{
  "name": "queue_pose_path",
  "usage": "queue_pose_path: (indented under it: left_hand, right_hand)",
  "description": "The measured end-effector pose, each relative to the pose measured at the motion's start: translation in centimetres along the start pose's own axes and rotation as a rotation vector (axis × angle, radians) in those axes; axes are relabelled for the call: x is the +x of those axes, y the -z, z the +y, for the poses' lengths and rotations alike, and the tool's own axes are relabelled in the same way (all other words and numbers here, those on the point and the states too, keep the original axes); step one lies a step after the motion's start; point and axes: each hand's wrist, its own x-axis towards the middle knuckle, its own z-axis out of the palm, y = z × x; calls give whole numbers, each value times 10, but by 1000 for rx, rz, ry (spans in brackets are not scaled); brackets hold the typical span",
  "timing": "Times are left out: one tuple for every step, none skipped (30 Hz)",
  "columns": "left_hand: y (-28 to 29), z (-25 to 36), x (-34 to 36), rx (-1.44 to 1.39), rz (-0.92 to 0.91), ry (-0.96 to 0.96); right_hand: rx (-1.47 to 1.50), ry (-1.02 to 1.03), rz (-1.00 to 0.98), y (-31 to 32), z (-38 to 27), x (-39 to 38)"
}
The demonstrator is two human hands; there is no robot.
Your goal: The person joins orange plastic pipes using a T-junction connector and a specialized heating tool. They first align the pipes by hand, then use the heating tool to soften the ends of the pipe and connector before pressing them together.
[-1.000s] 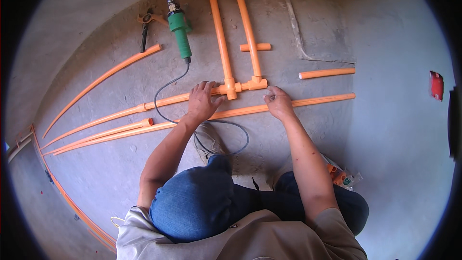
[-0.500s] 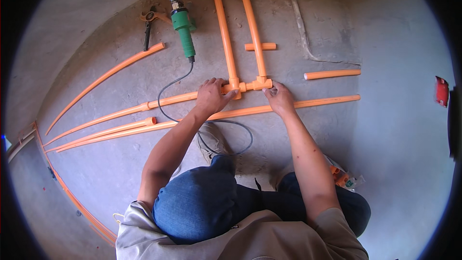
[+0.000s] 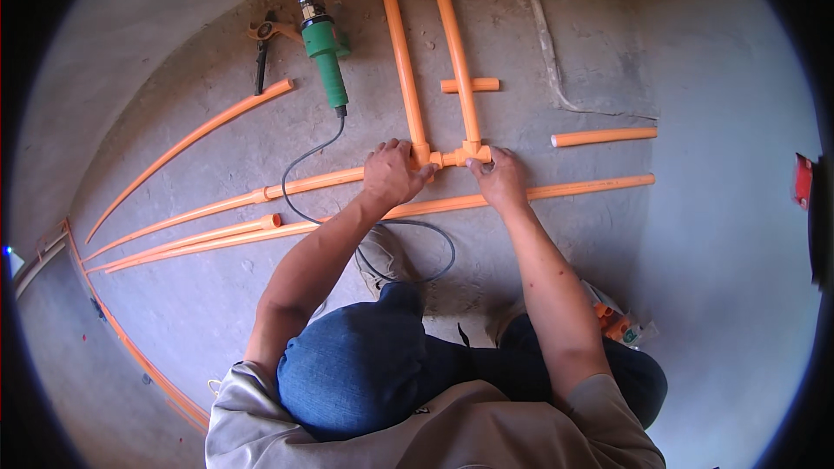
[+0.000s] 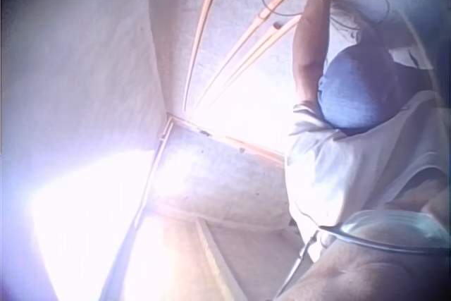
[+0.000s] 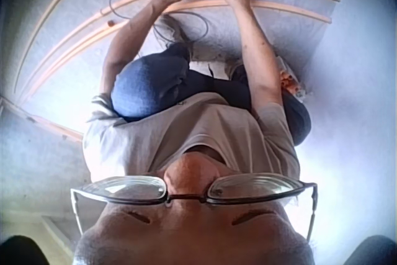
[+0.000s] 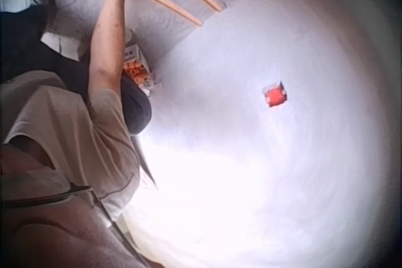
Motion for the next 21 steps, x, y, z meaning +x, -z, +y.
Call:
queue_pose_path:
  left_hand:
    - [-1, 0, 0, 0, 20, -9]
    - [-3, -1, 0, 2, 39, -19]
    - [-3, 0, 0, 3, 38, -17]
    - [-4, 0, 1, 10, 41, -16]
    - [-4, 1, 1, 18, 44, -15]
    - [-3, 2, 1, 21, 44, -14]
    - [-3, 4, 1, 25, 29, 3]
    - [-1, 5, 0, 29, 15, 18]
    - [-1, 6, 1, 32, 19, 16]
    - [-1, 6, 1, 36, 8, 20]
    - [-1, 6, 2, 40, -2, 24]
    - [0, 5, 2, 43, 3, 22]
    - [0, 5, 3, 41, -9, 23]
    - [1, 4, 4, 38, -20, 23]
    - [2, 4, 4, 40, -17, 20]
    - [3, 3, 5, 16, -34, 24]
    - [4, 2, 5, -8, -50, 28]
    - [5, 3, 4, -7, -50, 21]
    - [6, 3, 4, -19, -56, 29]
    - [7, 3, 4, -30, -64, 37]
    - [8, 4, 4, -29, -65, 27]
  right_hand:
    - [2, -1, -4, 1, -1, 0]
    - [1, 7, -16, 3, -3, 0]
    - [-2, 15, -25, 4, -3, 0]
    - [1, 15, -26, 3, 0, 1]
    - [-18, 34, -30, 2, 2, 1]
    - [-37, 53, -32, 2, 3, 1]
    - [-34, 53, -33, 2, 2, 2]
    - [-46, 40, -44, 2, 2, 2]
    - [-59, 28, -51, 3, 2, 3]
    - [-57, 30, -47, 0, 6, 2]
    - [-65, 70, 16, -5, 12, 2]
    - [-71, 110, 79, -7, 12, 1]
    - [-69, 113, 84, -8, 12, 2]
    - [-62, 113, 94, -8, 13, 3]
    - [-55, 112, 102, -8, 14, 2]
    - [-55, 111, 107, -7, 15, 3]
    - [18, 14, -1, -4, 17, 5]
    - [92, -84, -108, -1, 17, 7]
    - [92, -86, -101, 1, 17, 6]
    - [112, -91, -124, 4, 16, 6]
    - [133, -96, -145, 6, 17, 5]
